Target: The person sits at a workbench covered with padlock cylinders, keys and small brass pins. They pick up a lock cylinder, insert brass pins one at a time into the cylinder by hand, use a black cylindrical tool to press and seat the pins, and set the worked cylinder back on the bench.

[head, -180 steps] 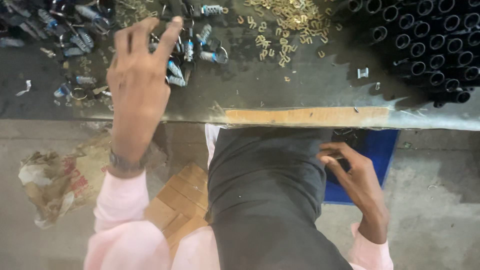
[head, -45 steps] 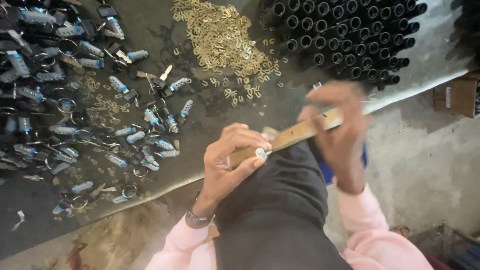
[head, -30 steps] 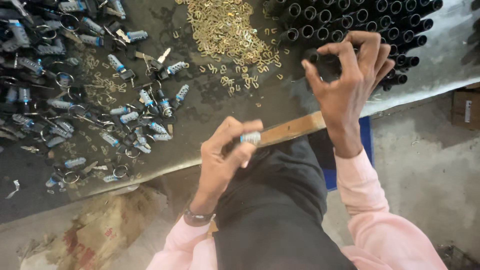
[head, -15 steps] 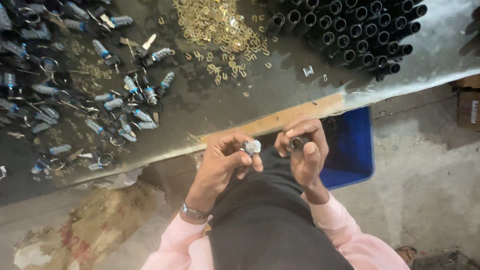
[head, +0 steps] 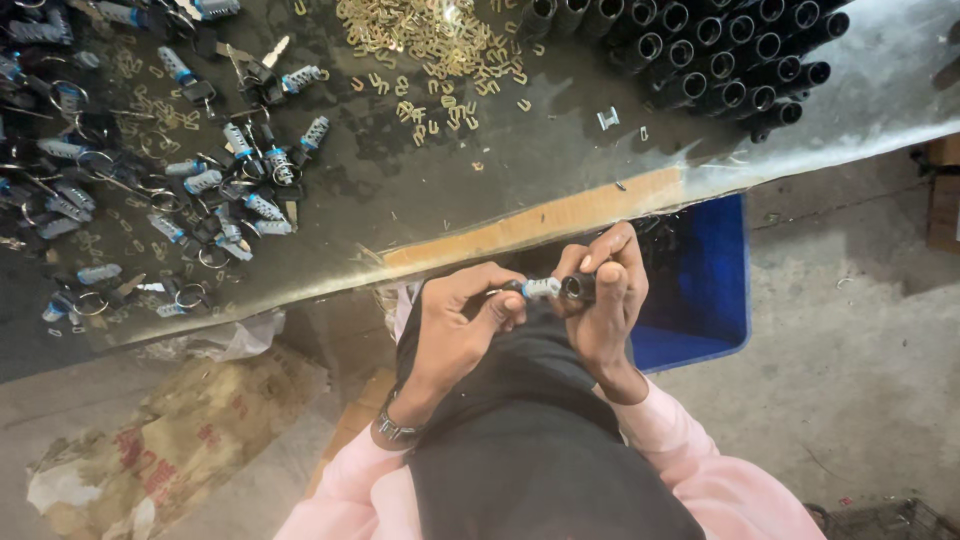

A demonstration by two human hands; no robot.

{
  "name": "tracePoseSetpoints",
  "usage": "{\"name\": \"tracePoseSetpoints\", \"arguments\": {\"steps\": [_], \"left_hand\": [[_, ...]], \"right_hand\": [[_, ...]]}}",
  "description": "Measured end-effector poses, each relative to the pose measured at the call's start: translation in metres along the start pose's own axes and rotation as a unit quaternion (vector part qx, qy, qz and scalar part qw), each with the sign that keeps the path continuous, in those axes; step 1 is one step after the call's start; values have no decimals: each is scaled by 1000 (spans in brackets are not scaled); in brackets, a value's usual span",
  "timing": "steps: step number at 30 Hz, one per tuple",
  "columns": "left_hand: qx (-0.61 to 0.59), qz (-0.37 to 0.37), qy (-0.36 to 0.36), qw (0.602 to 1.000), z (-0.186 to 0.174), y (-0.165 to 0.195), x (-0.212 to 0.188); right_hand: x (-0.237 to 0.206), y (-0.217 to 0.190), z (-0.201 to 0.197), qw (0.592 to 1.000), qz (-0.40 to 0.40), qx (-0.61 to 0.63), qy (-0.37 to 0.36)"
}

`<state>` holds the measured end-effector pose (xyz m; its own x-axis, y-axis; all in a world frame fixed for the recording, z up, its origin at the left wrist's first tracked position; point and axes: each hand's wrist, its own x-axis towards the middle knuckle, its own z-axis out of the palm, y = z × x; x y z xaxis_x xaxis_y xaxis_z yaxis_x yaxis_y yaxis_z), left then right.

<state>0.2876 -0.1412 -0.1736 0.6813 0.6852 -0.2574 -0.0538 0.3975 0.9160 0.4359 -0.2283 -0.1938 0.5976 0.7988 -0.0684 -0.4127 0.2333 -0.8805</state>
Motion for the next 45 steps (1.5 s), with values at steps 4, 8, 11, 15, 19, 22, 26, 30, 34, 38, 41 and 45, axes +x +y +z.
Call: {"name": "tracePoseSetpoints", "arguments": {"steps": [4, 8, 11, 15, 19, 22, 26, 30, 34, 38, 41, 45], "left_hand": [[198, 137, 41, 970, 6, 12, 0], [370, 270, 54, 887, 11, 23, 4], [460, 325, 24, 826, 14, 25, 3], [508, 364, -28, 780, 16, 19, 3], [525, 480, -95, 697, 11, 18, 19], [528, 404, -184, 724, 7, 32, 27], [513, 384, -43, 767, -19, 65, 23], [452, 232, 226, 831, -73, 82, 27], [678, 277, 261, 628, -113, 78, 45], [687, 233, 251, 641, -103, 78, 62], [587, 256, 243, 729, -69, 84, 50], [470, 280, 117, 829, -24, 86, 24]], "right_hand": [[-2, 0, -2, 1000, 15, -1, 8], [-1, -1, -8, 997, 20, -73, 13], [-4, -4, -13, 984, 16, -177, 21], [-10, -5, -15, 956, 5, -292, 1], [-6, -11, -29, 952, 249, -172, 36], [-3, -22, -52, 914, 316, -246, 61], [-11, -39, -87, 878, 54, -471, 70], [-2, -52, -118, 637, -170, -751, -22], [9, -51, -109, 745, -29, -666, -14], [3, -46, -56, 810, 196, -549, -63], [-1, -51, -16, 858, -80, -479, -167], [14, -52, 20, 865, -172, -424, -206]]}}
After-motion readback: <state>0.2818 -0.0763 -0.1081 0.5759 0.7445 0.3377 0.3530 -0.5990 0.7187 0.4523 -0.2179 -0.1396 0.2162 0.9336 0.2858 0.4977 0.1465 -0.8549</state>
